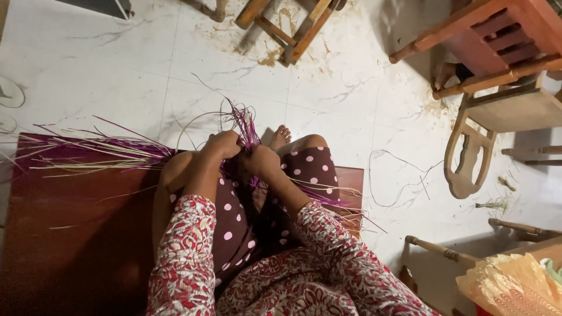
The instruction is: Weaving a hand fan by interlacing colored strips of material while seated on a low bench.
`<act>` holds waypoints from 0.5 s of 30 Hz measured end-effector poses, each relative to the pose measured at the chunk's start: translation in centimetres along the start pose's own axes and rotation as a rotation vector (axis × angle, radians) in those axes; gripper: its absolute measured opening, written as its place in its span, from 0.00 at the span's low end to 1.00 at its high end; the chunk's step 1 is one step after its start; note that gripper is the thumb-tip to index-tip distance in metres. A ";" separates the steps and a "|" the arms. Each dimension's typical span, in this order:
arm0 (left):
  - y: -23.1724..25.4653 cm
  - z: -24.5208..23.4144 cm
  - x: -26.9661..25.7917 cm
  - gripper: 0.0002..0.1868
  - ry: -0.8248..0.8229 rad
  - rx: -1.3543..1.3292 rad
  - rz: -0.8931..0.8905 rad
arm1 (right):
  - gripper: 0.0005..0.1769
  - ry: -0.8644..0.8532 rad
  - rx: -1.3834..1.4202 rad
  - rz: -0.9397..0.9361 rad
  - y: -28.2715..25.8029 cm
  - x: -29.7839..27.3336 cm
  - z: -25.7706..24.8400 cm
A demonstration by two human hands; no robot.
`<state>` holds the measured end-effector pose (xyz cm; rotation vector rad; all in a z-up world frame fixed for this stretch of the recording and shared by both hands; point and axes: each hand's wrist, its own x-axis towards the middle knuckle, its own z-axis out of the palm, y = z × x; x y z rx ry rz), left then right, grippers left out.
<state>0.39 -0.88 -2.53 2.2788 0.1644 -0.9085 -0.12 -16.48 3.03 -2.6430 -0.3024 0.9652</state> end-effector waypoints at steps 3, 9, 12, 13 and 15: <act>0.3 0.0 0.0 0.16 -0.006 -0.004 -0.007 | 0.29 0.033 -0.019 -0.013 0.8 1.4 1.6; 1.2 -1.0 -1.8 0.16 -0.001 0.017 -0.008 | 0.24 -0.039 -0.155 0.055 -0.2 2.1 2.1; 0.8 -0.5 -0.6 0.16 -0.004 0.025 -0.013 | 0.22 -0.018 -0.170 0.070 1.2 3.3 3.7; 0.7 -0.7 -0.3 0.16 -0.006 0.027 -0.012 | 0.22 -0.017 -0.168 0.072 0.8 3.1 3.2; 0.4 -0.3 0.0 0.17 -0.012 0.036 -0.004 | 0.22 -0.031 -0.176 0.053 0.3 2.2 2.4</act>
